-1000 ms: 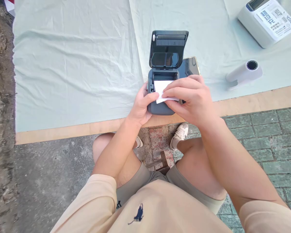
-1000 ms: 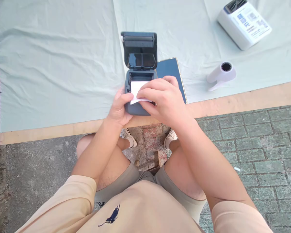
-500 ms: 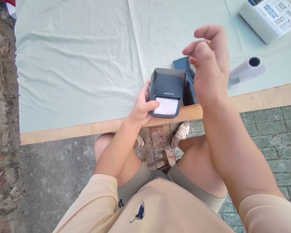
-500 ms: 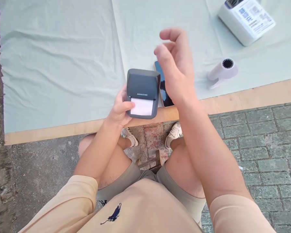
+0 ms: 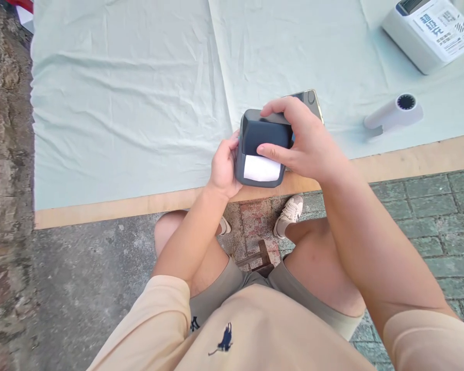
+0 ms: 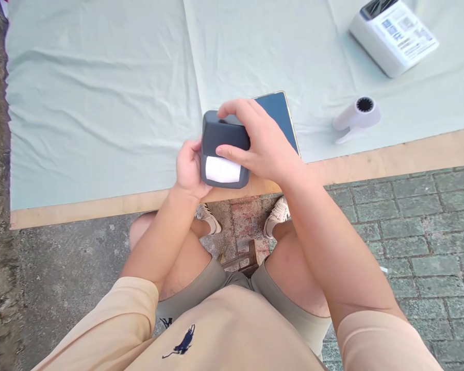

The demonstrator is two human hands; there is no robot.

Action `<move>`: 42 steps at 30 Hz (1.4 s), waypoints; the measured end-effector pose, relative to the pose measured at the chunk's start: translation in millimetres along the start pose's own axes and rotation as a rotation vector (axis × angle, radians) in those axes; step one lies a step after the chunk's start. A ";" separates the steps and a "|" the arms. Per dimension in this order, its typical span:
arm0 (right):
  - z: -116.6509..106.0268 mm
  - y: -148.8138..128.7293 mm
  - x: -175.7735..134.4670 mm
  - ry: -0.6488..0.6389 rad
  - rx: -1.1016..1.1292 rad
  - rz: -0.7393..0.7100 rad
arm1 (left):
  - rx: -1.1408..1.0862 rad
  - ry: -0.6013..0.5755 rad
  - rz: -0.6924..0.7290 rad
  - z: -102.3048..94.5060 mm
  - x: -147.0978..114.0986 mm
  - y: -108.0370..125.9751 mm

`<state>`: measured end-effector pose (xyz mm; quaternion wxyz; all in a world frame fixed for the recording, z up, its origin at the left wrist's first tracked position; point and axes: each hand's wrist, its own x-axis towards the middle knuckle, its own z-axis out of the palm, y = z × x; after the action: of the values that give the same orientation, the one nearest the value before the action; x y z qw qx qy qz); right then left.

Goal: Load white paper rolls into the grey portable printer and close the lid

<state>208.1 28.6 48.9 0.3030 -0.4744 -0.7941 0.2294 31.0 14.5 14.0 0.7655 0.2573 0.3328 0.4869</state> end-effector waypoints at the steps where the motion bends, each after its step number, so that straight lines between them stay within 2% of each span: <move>1: -2.8 -0.2 -1.2 0.018 0.003 -0.014 | 0.002 0.004 0.016 0.0 0.3 -1.0; 4: -15.4 -2.0 -5.7 -0.015 0.051 -0.050 | 0.001 -0.001 0.061 1.1 0.4 -2.9; 6: -21.8 -4.5 -8.1 -0.081 0.042 -0.049 | -0.019 0.012 0.046 1.6 0.9 -3.5; 7: -23.0 -6.3 -8.5 -0.072 0.017 -0.047 | -0.031 0.023 0.028 1.7 1.4 -3.7; 9: -21.4 -11.0 -7.6 0.119 -0.035 -0.027 | -0.044 0.042 0.007 1.7 2.1 -3.4; 11: -17.2 -16.3 -4.9 0.415 -0.045 0.006 | -0.043 0.040 0.013 1.9 1.6 -2.6; 12: -15.6 -18.8 -3.4 0.510 -0.037 0.021 | -0.031 0.024 0.016 2.0 0.6 -2.0; 13: -14.7 -20.8 -2.1 0.546 -0.029 0.026 | -0.006 0.001 0.017 2.2 -0.7 -1.5; 14: -14.8 -22.2 -1.3 0.524 -0.024 0.013 | 0.027 -0.021 0.016 2.2 -2.4 -1.2; 16: -17.2 -23.1 -1.3 0.355 -0.075 -0.023 | 0.095 -0.050 0.017 2.1 -5.7 -1.2; 18: -20.2 -22.1 -3.5 0.186 -0.220 -0.040 | 0.130 -0.058 0.035 1.9 -8.3 -2.1; 20: -21.2 -20.1 -6.5 0.081 -0.390 -0.016 | 0.144 -0.074 0.054 2.2 -9.9 -3.3; 23: -18.2 -17.0 -8.7 0.027 -0.509 0.014 | 0.170 -0.098 0.059 3.1 -11.2 -4.6; 27: -16.7 -18.1 -6.1 -0.054 -0.505 0.061 | 0.174 -0.125 0.005 3.6 -11.9 -5.0; 30: -25.4 -23.2 -8.7 -0.035 -0.372 0.104 | 0.141 -0.129 0.000 3.4 -10.9 -4.3; 32: -35.0 -22.1 -16.0 0.041 -0.179 0.075 | 0.120 -0.129 0.003 3.2 -9.5 -3.4; 34: -44.6 -10.8 -26.6 0.173 0.071 0.035 | 0.100 -0.130 0.002 2.9 -8.0 -2.2; 36: -51.6 12.7 -36.7 0.368 0.344 0.052 | 0.077 -0.126 -0.001 2.4 -6.7 -0.9; 37: -53.4 27.8 -40.4 0.502 0.479 0.088 | 0.068 -0.124 -0.004 2.2 -6.2 -0.4; 38: -53.9 43.7 -42.9 0.573 0.595 0.174 | 0.062 -0.122 -0.005 2.0 -5.8 0.1; 40: -50.6 72.7 -44.5 0.589 0.746 0.340 | 0.062 -0.118 -0.004 1.7 -5.3 0.7; 42: -42.4 90.5 -42.5 0.571 0.754 0.430 | 0.062 -0.115 0.004 1.8 -5.1 0.9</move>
<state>309.0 34.2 8.8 0.6036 -0.5282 -0.4265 0.4181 30.3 10.0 17.1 0.7742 0.3089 0.3025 0.4622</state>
